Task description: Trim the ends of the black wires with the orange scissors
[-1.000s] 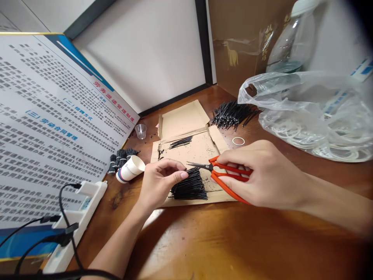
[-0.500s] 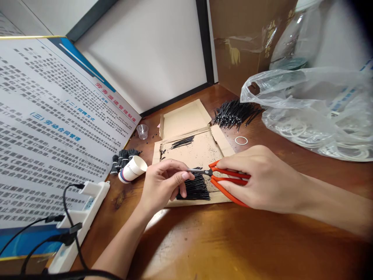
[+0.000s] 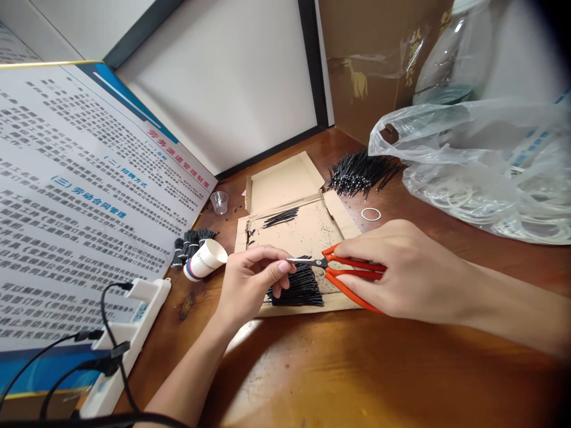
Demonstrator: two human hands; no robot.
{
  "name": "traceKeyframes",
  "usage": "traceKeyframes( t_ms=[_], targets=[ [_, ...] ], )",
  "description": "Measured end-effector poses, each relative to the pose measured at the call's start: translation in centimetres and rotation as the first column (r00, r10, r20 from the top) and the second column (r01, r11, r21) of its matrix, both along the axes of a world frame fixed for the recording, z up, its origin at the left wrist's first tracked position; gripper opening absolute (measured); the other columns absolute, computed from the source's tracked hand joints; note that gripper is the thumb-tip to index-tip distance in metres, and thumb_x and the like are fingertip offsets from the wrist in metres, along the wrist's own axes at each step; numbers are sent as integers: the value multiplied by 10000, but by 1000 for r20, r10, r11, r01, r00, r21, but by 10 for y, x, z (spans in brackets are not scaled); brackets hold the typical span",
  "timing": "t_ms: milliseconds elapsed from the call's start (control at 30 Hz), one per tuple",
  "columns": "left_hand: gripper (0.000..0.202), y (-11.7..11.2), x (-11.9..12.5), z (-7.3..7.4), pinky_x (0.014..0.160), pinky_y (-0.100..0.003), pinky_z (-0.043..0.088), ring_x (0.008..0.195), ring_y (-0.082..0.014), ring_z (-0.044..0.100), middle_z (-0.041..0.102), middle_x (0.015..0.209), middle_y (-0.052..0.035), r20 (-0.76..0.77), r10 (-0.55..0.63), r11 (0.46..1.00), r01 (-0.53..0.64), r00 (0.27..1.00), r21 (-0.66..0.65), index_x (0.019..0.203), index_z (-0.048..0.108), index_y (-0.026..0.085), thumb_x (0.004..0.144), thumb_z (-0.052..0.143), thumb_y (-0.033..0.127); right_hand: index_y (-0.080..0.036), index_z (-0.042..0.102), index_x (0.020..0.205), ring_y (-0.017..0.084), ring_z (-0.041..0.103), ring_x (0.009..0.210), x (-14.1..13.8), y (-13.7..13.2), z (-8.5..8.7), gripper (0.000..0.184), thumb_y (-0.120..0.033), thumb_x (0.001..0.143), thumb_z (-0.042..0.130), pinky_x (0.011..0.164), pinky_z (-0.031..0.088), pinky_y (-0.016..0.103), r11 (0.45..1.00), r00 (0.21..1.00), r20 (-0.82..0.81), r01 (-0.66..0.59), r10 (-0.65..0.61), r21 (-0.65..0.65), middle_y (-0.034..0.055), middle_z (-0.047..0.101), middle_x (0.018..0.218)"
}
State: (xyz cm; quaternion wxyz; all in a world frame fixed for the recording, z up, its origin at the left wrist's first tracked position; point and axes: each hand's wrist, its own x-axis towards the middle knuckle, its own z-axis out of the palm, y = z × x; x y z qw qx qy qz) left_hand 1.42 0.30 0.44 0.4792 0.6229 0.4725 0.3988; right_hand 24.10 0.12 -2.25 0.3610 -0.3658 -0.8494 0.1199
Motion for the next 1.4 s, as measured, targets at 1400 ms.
traceKeyframes(
  t_ms=[1400],
  targets=[
    [64,-1,2,-2,396,-197,496,483,-112,609,705,670,-51,131,-38,998,31,991,48,762,716,128,769,764,169,-148,634,633,68,308,430,-2,0,-3,242,-214,849,545,474,226,276,997,995,-101,-18,25,75,-43,429,464]
  ],
)
